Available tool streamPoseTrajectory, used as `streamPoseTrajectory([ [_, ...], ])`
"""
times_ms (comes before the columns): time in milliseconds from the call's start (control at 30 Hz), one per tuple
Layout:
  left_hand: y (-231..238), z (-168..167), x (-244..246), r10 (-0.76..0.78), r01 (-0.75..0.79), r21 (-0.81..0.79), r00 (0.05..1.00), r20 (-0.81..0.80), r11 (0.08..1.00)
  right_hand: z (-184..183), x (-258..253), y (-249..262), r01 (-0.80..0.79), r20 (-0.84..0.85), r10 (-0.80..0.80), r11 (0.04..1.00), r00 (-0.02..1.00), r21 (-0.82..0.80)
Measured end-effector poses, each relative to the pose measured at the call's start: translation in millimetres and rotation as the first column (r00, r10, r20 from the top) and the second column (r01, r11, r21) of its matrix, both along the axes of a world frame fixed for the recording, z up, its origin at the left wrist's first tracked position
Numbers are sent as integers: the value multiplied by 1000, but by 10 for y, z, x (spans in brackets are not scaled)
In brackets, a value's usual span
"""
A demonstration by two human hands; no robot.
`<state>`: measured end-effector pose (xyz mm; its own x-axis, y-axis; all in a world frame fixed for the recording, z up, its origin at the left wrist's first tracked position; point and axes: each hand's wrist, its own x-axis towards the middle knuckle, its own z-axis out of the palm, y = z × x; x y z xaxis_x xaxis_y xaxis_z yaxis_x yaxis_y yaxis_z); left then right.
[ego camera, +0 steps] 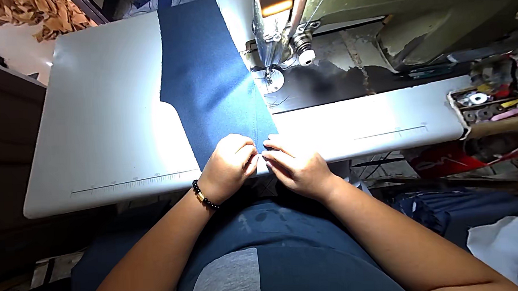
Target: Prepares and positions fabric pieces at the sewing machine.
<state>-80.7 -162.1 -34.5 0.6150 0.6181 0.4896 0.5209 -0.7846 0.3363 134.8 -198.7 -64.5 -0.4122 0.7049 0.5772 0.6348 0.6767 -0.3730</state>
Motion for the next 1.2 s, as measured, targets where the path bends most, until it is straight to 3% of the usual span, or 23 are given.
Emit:
streamPoseTrajectory([
  [200, 8, -149, -77, 21, -21, 6, 1000, -12, 1000, -13, -59, -26, -25, 6, 25, 998, 1000, -59],
  [333, 143, -220, -79, -48, 48, 31, 999, 18, 998, 186, 164, 49, -202, -236, 161, 966, 958, -159],
  [400, 149, -109, -64, -86, 85, -72, 996, -13, 994, 423, 450, 103, -123, -305, 87, 987, 948, -101],
  [467, 141, -67, -54, -78, 73, -132, 996, -36, 989, 850, 836, 136, 80, -311, -62, 996, 949, 46],
  [600, 151, -52, -63, -84, 75, -196, 996, -34, 978, 2022, 1631, 65, 581, -315, -511, 792, 800, 190],
  [700, 138, -32, -67, -60, 52, -280, 998, -21, 959, 2891, 2175, -29, 777, -330, -705, 595, 627, 206],
  [800, 185, -57, -63, -83, 79, -299, 997, 0, 951, 3521, 2701, -40, 887, -385, -808, 455, 447, 75],
  [967, 173, -45, -44, -58, 63, -327, 998, 26, 943, 4158, 3096, -193, 958, -413, -891, 261, 191, -118],
  [1100, 158, -35, -43, -44, 41, -303, 999, -4, 952, 4420, 3053, -246, 961, -436, -894, 204, 104, -187],
  [1200, 194, -114, -62, -53, 56, -264, 998, 17, 963, 4514, 3017, -251, 959, -462, -882, 206, 97, -193],
])
